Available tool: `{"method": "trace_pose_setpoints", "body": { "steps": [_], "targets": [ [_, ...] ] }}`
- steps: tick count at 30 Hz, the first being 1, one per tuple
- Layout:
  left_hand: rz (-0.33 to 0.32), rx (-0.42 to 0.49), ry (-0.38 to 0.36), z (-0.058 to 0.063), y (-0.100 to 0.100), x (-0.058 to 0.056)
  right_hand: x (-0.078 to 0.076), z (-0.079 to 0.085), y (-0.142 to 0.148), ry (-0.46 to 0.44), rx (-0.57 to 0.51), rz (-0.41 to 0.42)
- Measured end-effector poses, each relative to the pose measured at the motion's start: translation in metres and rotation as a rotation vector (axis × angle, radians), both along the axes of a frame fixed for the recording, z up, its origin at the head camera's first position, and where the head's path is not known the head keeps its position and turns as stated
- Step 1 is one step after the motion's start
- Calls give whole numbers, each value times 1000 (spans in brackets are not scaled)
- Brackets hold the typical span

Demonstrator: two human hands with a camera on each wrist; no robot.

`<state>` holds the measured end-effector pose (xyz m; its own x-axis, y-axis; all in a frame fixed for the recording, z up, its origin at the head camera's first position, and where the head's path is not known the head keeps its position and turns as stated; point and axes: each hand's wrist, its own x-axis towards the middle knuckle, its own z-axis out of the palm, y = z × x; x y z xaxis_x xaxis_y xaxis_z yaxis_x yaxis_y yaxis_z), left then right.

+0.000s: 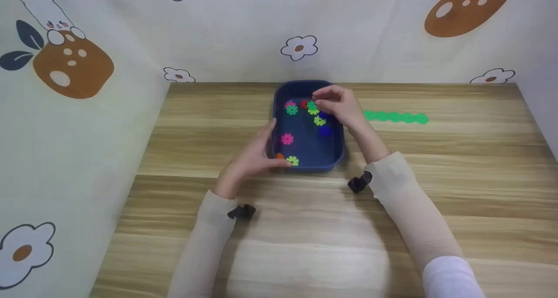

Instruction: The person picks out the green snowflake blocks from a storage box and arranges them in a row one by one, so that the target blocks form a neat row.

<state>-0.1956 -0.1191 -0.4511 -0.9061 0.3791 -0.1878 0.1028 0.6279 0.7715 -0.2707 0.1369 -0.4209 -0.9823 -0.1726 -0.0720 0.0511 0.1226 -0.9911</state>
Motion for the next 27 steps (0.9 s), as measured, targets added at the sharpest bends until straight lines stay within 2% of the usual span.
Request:
{"method": "trace_pose_setpoints", "body": {
  "steps": [7,15,20,27],
  "targets": [
    [-9,-2,-3,1,0,0,-6,-11,-22,37,100,53],
    [-13,-1,-8,1,1,1,-9,-30,-35,-32,147,97],
    [-26,13,5,0,2,0,-13,-35,-38,-41,309,175],
    [-28,21,12,-2,-1,0,-15,-41,-45,-21,541,346]
  ]
}}
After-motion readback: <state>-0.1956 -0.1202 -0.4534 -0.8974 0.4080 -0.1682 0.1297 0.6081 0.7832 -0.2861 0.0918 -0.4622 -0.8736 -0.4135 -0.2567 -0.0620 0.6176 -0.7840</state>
